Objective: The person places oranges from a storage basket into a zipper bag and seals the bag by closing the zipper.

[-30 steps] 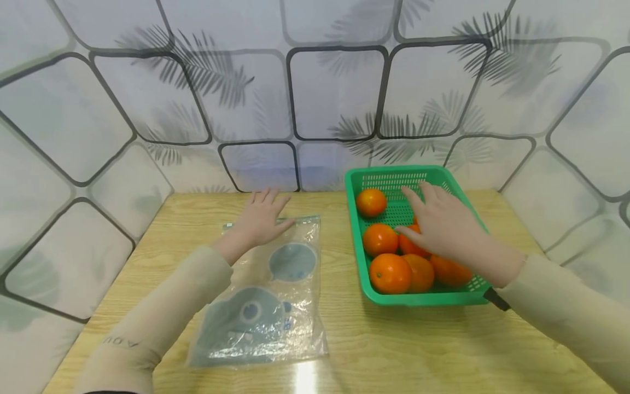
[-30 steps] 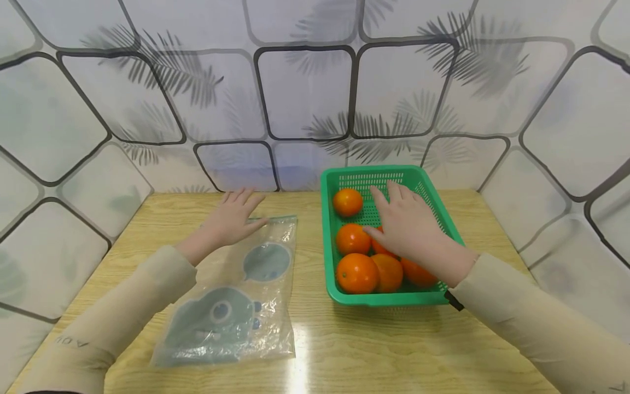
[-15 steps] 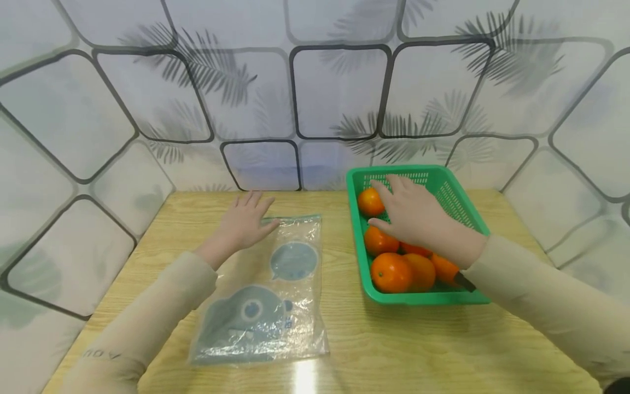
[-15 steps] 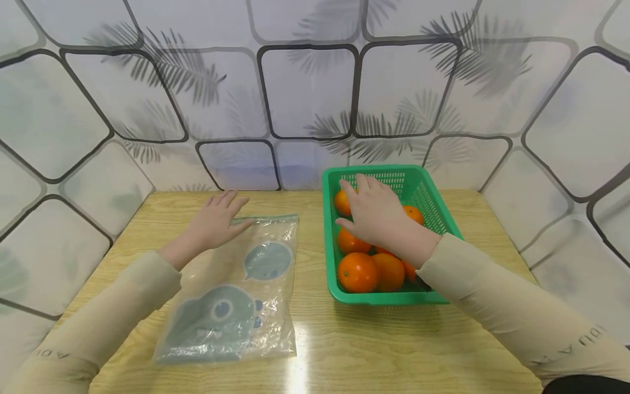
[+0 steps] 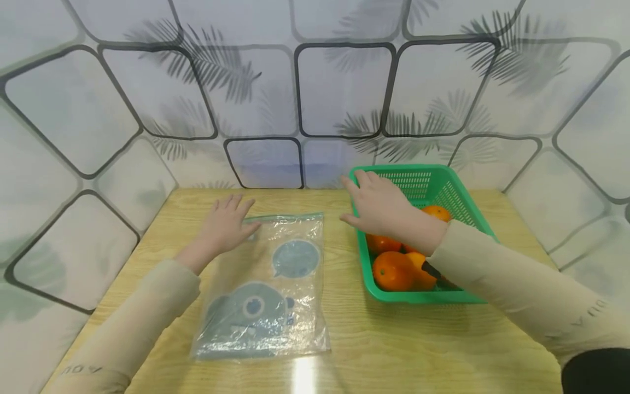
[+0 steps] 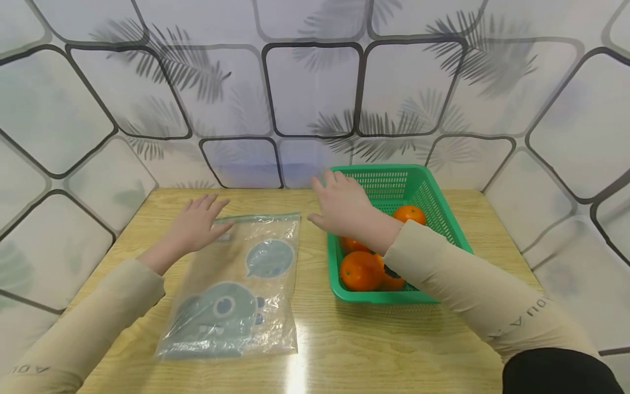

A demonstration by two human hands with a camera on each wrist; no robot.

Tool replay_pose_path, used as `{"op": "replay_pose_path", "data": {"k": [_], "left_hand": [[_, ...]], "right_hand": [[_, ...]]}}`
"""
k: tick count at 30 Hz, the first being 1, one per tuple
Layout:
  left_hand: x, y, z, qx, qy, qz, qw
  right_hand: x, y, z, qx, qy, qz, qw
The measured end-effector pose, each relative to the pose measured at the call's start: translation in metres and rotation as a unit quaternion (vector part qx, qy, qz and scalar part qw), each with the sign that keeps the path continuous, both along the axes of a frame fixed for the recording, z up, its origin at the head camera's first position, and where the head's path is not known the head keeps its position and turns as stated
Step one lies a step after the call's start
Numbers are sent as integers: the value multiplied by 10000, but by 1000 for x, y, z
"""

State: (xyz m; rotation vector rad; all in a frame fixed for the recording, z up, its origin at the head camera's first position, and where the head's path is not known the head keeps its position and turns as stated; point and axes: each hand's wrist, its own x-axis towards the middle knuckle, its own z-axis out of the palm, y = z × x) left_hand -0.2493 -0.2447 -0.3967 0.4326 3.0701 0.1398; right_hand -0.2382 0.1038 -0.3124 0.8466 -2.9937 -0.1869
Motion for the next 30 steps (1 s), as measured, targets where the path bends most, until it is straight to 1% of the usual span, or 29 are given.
{"op": "replay_pose_path", "data": {"k": [4,9,13,16,19,21,25,30], "left_hand": [[4,-7,-1,20,-16,46,10000],[8,-16,0,6,-45,111,9999],[11,-18,0,3,-104,166,9998],[12,-19,0,-2,-157,198,9997],[12,-21,-2,-35,-188,220,9996],[12,-23,-4,-78,-184,239,9995],[13,-27,-8,-197,-175,254,9993],[14,-30,-12,-192,-182,307,9992]], "right_hand": [[-5,-14,-1,-80,-170,-24,9998],[-12,-31,0,-29,-261,-38,9996],[-16,-43,-1,-13,-354,-47,9994],[-21,-52,-3,-134,-516,-116,9985],[-26,-62,-8,-138,-666,-165,9976],[-30,-68,-11,-58,-743,-177,9971],[-38,-80,-21,278,-932,-147,9952],[-45,-88,-28,595,-1175,-69,9913]]}}
